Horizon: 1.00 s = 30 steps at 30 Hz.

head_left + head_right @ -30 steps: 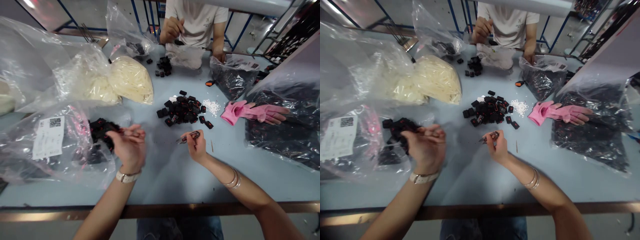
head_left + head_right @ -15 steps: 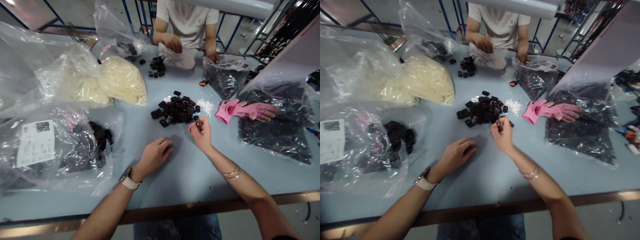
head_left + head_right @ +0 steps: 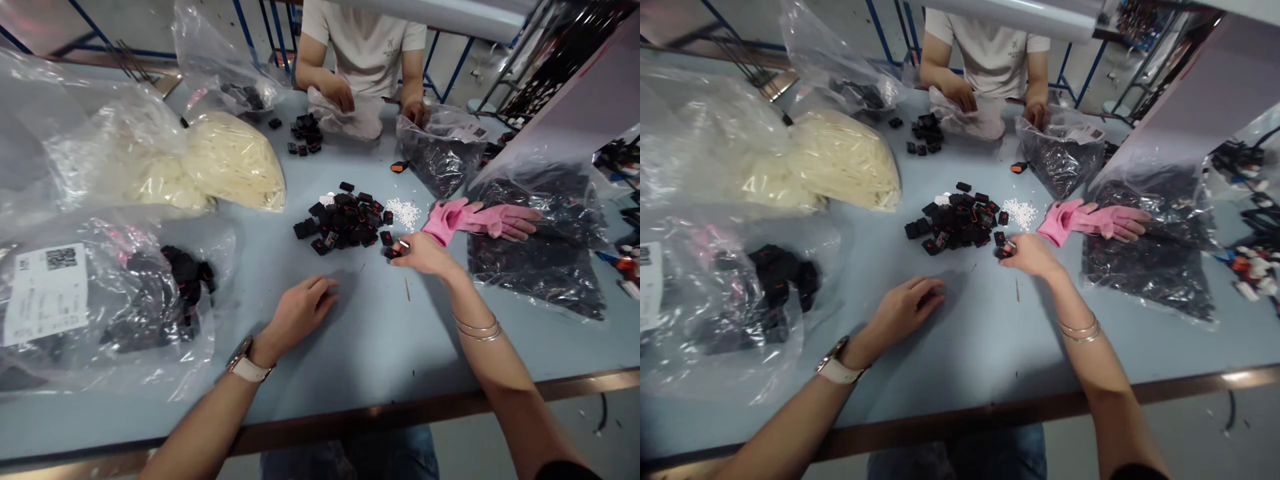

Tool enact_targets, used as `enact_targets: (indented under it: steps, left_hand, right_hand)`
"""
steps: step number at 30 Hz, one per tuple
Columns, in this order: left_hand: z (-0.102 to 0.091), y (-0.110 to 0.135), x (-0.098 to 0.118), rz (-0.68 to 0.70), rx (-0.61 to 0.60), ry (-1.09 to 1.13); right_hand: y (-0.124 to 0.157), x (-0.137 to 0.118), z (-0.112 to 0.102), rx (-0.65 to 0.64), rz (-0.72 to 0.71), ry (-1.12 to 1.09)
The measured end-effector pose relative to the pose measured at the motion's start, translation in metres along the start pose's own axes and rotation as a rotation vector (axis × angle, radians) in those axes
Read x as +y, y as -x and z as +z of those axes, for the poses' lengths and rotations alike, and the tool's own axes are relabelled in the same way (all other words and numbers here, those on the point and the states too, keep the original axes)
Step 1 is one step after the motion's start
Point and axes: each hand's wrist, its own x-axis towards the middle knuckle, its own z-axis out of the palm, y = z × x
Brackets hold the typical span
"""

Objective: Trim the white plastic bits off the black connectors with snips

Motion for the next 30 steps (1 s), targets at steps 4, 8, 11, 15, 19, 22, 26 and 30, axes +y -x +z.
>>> enact_targets:
  steps: [4,8,11,15,19,22,26,30]
  left_hand:
    - [0.0,0.002,0.005,0.026,0.089,0.043]
    - [-0.001,0.002,0.01,0.156,0.22,0.047]
    - [-0.001,0.002,0.011,0.275,0.224,0.059]
    - [-0.002,0.001,0.01,0.163,0.229,0.069]
    - [-0.002,0.001,0.009,0.088,0.211,0.05]
    - [-0.001,0.0,0.008,0.065,0.196,0.047]
    - [-0.001,0.001,0.006,0.044,0.186,0.054]
    - [0.0,0.001,0.005,0.046,0.18,0.049]
  right_hand:
    - [0.009,-0.029,0.014,-0.103,-0.146,-0.264]
    - [0.021,-0.058,0.043,-0.241,-0.154,-0.387]
    - [0.022,-0.065,0.056,-0.308,-0.201,-0.493]
    - [0.006,-0.039,0.039,-0.031,-0.143,-0.376]
    - [-0.012,0.008,0.007,0.44,0.179,0.019]
    - [-0.019,0.033,-0.001,0.439,0.282,0.158]
    - [-0.026,0.047,0.008,0.411,0.268,0.203]
    - [-0.031,0.049,0.014,0.424,0.243,0.169]
